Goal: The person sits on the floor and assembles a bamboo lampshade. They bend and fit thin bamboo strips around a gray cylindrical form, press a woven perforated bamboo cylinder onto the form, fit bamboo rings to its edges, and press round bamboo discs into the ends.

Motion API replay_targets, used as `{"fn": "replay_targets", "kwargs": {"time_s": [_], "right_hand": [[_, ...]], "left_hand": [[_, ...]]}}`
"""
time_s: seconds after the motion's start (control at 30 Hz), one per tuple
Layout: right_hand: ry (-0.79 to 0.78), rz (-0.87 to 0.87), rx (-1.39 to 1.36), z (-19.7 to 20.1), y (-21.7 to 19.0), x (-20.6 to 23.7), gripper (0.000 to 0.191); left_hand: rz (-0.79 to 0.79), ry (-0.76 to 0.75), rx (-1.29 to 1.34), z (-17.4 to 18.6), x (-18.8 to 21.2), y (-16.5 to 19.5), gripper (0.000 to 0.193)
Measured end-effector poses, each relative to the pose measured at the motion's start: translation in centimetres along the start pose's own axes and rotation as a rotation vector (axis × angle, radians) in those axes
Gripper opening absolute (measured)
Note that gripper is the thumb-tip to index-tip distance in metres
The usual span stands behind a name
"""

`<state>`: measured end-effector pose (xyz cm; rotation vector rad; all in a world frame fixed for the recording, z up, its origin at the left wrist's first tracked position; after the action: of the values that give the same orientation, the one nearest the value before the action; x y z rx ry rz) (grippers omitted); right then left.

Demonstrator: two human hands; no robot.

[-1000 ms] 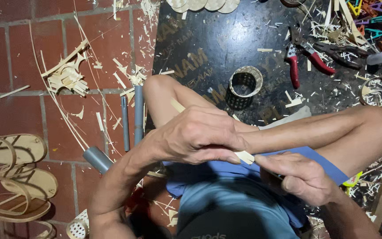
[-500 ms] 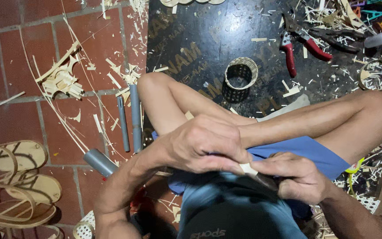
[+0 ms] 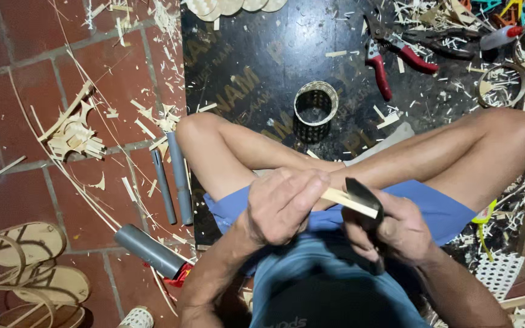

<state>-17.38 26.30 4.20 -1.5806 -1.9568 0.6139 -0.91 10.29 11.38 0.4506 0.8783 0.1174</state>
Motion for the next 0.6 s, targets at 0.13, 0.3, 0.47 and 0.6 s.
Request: {"fn": "replay_targets", "kwargs": {"time_s": [0.13,0.3,0.47,0.6], "right_hand": [[0.009,-0.004,-0.006,-0.8,-0.2,-1.6,0.080],[0.029,0.077,0.077,-0.4,0.2,-1.1,0.073],[0.107,0.021,-0.025,0.8,1.7,-1.2,0.070],[0.209,-0.084,-0.037,0.4,2.0,-2.0,0.067]], "left_hand": [[0.028,0.009,0.104,-1.2,-0.1,-0.2,0.023],[0.059,0.064,0.125,-1.1,-0.6,-0.4,0.027],[0.065,0.032,0.079,-0.6,-1.0,-0.8,0.025],[0.016,0.081,0.055,-0.8,-1.2,-1.3,0.021]]}}
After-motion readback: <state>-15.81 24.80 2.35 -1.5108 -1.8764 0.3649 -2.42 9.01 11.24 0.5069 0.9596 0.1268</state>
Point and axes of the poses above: each hand's wrist, its own x-axis away from the middle knuckle, its own z-axis out of the back of the hand, y = z × x, the point moved 3 cm from there along -x, towards the middle knuckle
